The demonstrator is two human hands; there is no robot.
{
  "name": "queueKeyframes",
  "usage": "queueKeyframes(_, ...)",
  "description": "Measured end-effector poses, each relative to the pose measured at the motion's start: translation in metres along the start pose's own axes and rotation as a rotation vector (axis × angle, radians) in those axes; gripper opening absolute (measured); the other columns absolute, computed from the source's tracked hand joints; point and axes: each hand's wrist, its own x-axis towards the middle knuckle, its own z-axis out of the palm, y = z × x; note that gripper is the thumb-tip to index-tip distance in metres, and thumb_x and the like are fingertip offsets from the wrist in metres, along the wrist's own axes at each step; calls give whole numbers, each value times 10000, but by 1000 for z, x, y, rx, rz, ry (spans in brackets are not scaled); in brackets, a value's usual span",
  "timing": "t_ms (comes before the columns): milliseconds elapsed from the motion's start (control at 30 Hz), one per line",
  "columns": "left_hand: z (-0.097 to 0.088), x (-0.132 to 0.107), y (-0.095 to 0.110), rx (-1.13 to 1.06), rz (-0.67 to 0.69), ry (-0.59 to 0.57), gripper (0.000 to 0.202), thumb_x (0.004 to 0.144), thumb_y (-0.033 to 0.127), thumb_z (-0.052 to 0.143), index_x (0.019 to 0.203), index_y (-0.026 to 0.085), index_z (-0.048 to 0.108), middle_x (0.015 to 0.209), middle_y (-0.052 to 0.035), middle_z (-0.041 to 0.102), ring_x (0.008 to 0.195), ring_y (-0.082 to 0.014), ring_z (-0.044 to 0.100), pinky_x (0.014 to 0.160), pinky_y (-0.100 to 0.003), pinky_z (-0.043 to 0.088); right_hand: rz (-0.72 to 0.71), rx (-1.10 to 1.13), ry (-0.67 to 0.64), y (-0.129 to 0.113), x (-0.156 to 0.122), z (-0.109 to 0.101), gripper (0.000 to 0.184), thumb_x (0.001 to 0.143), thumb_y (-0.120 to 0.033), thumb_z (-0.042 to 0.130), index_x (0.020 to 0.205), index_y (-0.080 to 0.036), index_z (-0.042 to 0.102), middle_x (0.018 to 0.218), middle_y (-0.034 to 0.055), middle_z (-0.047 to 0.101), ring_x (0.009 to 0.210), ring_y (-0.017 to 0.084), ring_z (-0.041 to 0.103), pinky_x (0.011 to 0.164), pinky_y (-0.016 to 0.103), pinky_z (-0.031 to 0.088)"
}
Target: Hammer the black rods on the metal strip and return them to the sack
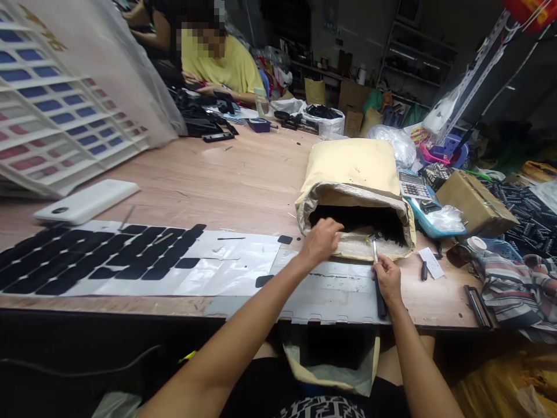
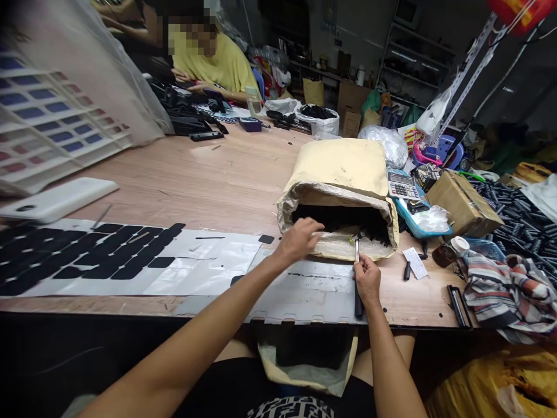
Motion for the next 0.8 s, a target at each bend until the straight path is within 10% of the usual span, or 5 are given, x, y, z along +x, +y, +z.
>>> queueKeyframes(200,10,57,-39,418,-116,-98,316,780,44,517,1029,141,685,1045,-174,660,1048,-319,567,862,-419,448,-3,26,0,-1,-1,1,483,759,-422,627,1112,-100,697,650,-35,586,500,106,512,504,232,430)
queueKeyframes(800,4,41,-36,399,-96,-107,154,872,250,604,960,164,697,1025,-156,683,1087,-332,551,895,-415,407,-20,-1,-11,-5,-6,1,423,787,-371,603,1108,-123,719,675,-19,623,515,115,539,512,232,443)
